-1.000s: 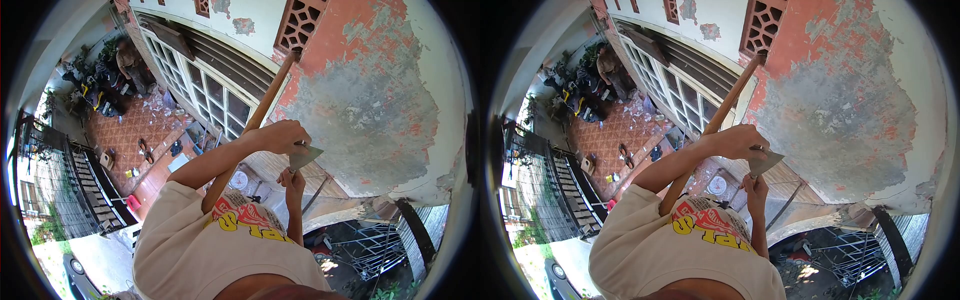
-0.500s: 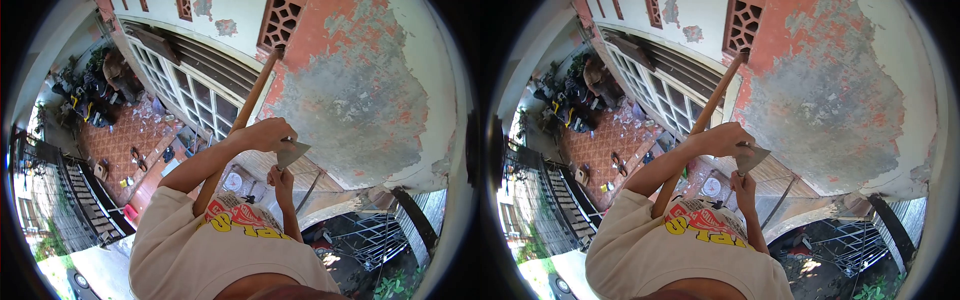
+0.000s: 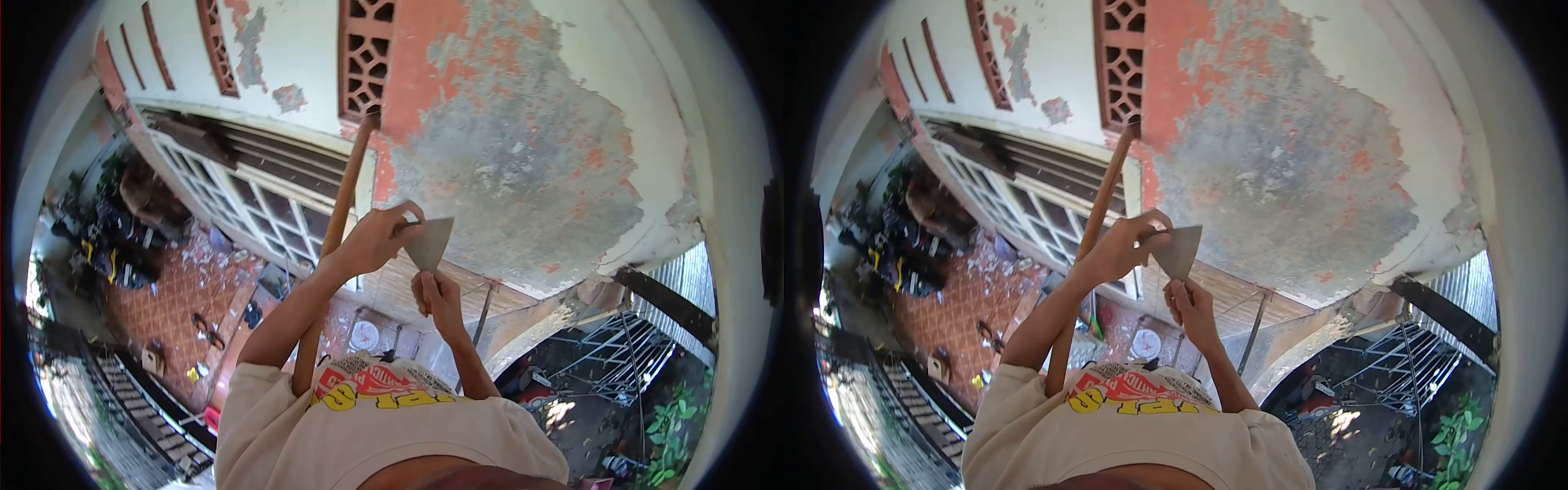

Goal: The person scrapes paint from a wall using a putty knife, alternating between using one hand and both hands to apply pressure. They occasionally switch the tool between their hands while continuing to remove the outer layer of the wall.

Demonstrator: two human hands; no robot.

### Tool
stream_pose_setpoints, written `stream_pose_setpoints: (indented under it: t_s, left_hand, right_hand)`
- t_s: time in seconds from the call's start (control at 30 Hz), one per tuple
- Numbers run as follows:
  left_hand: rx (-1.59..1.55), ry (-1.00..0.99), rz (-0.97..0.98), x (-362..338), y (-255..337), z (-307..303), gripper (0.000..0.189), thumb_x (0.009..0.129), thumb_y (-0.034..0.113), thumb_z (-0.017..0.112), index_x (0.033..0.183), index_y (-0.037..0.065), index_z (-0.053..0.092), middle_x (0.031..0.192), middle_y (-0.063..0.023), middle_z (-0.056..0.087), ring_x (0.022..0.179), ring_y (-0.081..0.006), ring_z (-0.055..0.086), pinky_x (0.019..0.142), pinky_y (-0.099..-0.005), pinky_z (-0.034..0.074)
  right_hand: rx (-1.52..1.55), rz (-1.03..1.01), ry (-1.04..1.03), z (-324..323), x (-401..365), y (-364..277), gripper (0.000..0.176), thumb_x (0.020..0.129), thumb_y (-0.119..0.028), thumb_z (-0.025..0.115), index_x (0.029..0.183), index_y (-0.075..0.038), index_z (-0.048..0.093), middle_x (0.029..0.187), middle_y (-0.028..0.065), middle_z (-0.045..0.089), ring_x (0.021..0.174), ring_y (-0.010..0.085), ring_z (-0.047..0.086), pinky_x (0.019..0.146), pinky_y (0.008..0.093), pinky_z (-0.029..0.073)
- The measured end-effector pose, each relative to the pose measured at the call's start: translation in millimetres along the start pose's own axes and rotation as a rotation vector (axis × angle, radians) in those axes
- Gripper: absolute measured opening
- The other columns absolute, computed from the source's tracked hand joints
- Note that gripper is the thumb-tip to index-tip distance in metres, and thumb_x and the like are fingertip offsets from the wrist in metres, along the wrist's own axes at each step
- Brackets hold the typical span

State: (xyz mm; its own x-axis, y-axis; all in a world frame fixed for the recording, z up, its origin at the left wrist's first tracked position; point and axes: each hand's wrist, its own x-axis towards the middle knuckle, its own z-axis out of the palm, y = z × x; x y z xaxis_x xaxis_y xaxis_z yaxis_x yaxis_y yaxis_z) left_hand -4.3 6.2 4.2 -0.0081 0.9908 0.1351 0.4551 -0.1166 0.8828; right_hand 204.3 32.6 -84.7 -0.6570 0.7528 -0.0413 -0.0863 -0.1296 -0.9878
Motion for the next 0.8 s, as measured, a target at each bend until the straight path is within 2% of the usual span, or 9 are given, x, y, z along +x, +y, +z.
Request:
stream_pose_setpoints:
  t_s: [0.1,0.13,0.23,0.33,0.4,0.43,0.57,0.7,0.8]
  left_hand:
    - [-0.168,0.207,-0.055,-1.6,1.5,7.1,0.040,0.101,0.026,0.061,0.129,0.003,0.044,0.096,-0.0125,0.065,0.063,-0.0158,0.067,0.048,-0.0276,0.051]
    - [-0.115,0.177,-0.070,1.5,-7.7,5.4,0.045,0.101,0.026,0.061,0.135,0.004,0.039,0.107,-0.0141,0.062,0.061,-0.0164,0.067,0.044,-0.0269,0.051]
    - [0.036,0.125,-0.022,2.3,-19.5,4.7,0.042,0.100,0.024,0.061,0.131,0.004,0.043,0.103,-0.0148,0.064,0.057,-0.0163,0.066,0.045,-0.0282,0.050]
    - [0.123,0.068,0.063,3.1,-23.9,5.2,0.038,0.099,0.021,0.062,0.128,0.003,0.045,0.098,-0.0133,0.066,0.057,-0.0166,0.066,0.047,-0.0295,0.050]
    - [0.123,0.083,0.043,2.6,-21.2,7.0,0.035,0.095,0.017,0.065,0.123,0.004,0.048,0.094,-0.0148,0.069,0.067,-0.0284,0.066,0.061,-0.0389,0.050]
    - [0.125,0.092,0.032,2.1,-18.8,7.5,0.034,0.093,0.015,0.067,0.120,0.004,0.050,0.092,-0.0156,0.070,0.072,-0.0342,0.066,0.069,-0.0437,0.050]
    - [0.113,0.051,0.003,2.1,-15.6,6.4,0.027,0.094,0.013,0.066,0.116,0.004,0.054,0.092,-0.0153,0.071,0.069,-0.0305,0.066,0.067,-0.0409,0.050]
    - [0.158,0.031,0.074,4.3,-25.4,6.4,0.022,0.097,0.012,0.061,0.116,0.004,0.055,0.089,-0.0119,0.068,0.057,-0.0177,0.068,0.050,-0.0302,0.050]
    - [0.229,0.018,0.081,3.3,-25.1,5.7,0.022,0.095,0.012,0.063,0.116,0.006,0.056,0.086,-0.0102,0.070,0.059,-0.0198,0.068,0.056,-0.0342,0.050]
  right_hand:
    - [-0.128,-0.098,0.297,-22.6,25.2,-30.1,0.032,0.107,-0.029,0.051,0.096,-0.002,0.063,0.062,-0.0015,0.050,0.042,0.0040,0.040,0.039,0.0215,0.030]
    - [-0.159,-0.156,0.379,-34.6,35.3,-43.8,0.029,0.106,-0.029,0.054,0.103,-0.001,0.063,0.060,-0.0029,0.049,0.044,0.0033,0.040,0.040,0.0220,0.028]
    - [-0.201,-0.351,0.533,-57.9,56.6,-98.7,0.034,0.104,-0.027,0.059,0.125,-0.001,0.054,0.058,-0.0034,0.049,0.045,0.0030,0.040,0.041,0.0230,0.027]
    - [-0.272,-0.587,0.523,-56.7,70.3,-149.8,0.044,0.102,-0.023,0.061,0.136,0.000,0.046,0.059,-0.0034,0.046,0.050,0.0029,0.038,0.045,0.0234,0.028]
    - [-0.348,-0.781,0.570,-53.8,91.5,-168.0,0.043,0.102,-0.021,0.062,0.137,0.001,0.048,0.058,-0.0039,0.042,0.053,0.0033,0.036,0.047,0.0240,0.028]
    - [-0.393,-0.787,0.570,-52.2,98.9,-179.1,0.045,0.101,-0.020,0.062,0.138,0.002,0.048,0.059,-0.0037,0.040,0.054,0.0034,0.036,0.048,0.0244,0.028]
    - [-0.604,-0.841,0.575,-43.5,128.2,-218.1,0.049,0.100,-0.016,0.063,0.142,0.006,0.048,0.059,-0.0016,0.037,0.054,0.0066,0.035,0.050,0.0270,0.030]
    - [-0.928,-0.934,0.704,-37.1,160.8,-230.4,0.053,0.102,-0.017,0.061,0.147,0.006,0.044,0.058,0.0011,0.037,0.053,0.0081,0.032,0.050,0.0275,0.030]
    - [-0.929,-1.028,0.738,-34.8,174.4,-214.5,0.050,0.101,-0.009,0.057,0.145,0.010,0.043,0.060,0.0076,0.050,0.053,0.0211,0.047,0.053,0.0391,0.040]
